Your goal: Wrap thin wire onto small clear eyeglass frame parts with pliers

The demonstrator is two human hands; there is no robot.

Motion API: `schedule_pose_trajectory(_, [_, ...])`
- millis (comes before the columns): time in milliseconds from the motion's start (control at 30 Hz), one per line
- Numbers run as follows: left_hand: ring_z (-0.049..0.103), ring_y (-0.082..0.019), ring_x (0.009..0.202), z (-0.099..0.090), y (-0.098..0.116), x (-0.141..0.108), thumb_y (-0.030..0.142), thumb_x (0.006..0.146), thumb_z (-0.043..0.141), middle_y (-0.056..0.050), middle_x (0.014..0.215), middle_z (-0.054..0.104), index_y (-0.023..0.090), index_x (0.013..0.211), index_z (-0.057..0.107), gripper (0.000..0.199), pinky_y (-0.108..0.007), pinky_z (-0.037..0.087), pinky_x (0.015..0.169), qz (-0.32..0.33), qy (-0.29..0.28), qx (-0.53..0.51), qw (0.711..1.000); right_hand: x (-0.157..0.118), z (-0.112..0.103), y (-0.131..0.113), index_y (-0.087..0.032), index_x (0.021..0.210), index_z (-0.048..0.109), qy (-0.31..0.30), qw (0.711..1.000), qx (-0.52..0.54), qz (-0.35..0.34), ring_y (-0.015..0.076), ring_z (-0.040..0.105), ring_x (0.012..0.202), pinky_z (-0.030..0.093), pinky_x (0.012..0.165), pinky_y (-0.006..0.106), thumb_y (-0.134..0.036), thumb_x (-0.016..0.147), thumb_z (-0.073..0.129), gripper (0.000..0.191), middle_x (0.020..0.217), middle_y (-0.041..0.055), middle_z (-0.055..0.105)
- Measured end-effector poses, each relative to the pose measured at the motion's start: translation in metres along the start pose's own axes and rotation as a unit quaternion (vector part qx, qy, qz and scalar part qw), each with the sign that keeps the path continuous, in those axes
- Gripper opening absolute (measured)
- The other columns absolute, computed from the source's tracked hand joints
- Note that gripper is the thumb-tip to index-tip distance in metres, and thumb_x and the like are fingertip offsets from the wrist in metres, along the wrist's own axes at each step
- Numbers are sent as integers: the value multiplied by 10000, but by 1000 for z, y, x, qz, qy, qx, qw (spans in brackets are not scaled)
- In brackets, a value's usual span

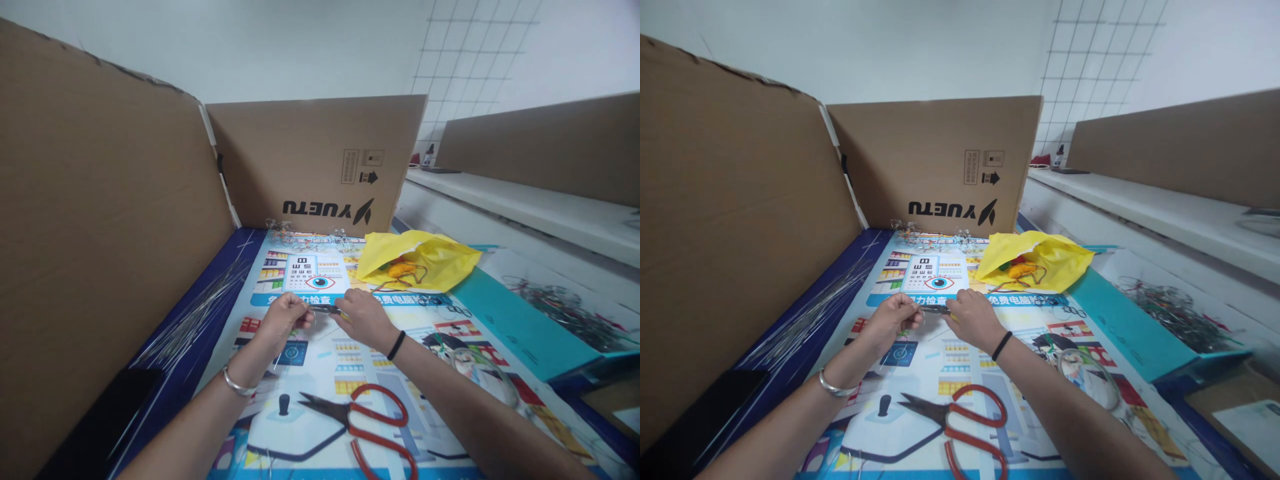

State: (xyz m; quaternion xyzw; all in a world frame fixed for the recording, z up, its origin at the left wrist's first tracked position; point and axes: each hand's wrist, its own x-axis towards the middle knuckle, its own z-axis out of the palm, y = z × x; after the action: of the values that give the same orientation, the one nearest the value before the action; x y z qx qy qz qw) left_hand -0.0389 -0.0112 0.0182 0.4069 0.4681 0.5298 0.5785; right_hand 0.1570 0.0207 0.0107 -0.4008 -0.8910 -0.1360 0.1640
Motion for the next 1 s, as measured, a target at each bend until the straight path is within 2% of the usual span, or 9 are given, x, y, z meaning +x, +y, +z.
schedule_pose_trajectory(433, [565,-101,500,3,1,0,258,645,661,-7,566,608,156,660,452,233,-211,460,495,14,17,14,1000,0,1,-1,-178,896,586,-3,1000,-11,1,183,449,798,284,680,284,-374,854,446,245,833,75,532])
schedule_pose_trajectory(1000, [566,-108,496,3,-3,0,314,617,693,-17,569,623,157,655,467,278,-223,458,503,35,30,6,999,0,3,-1,-186,939,583,-7,1000,-1,4,181,470,808,313,676,272,-341,859,435,229,851,72,544])
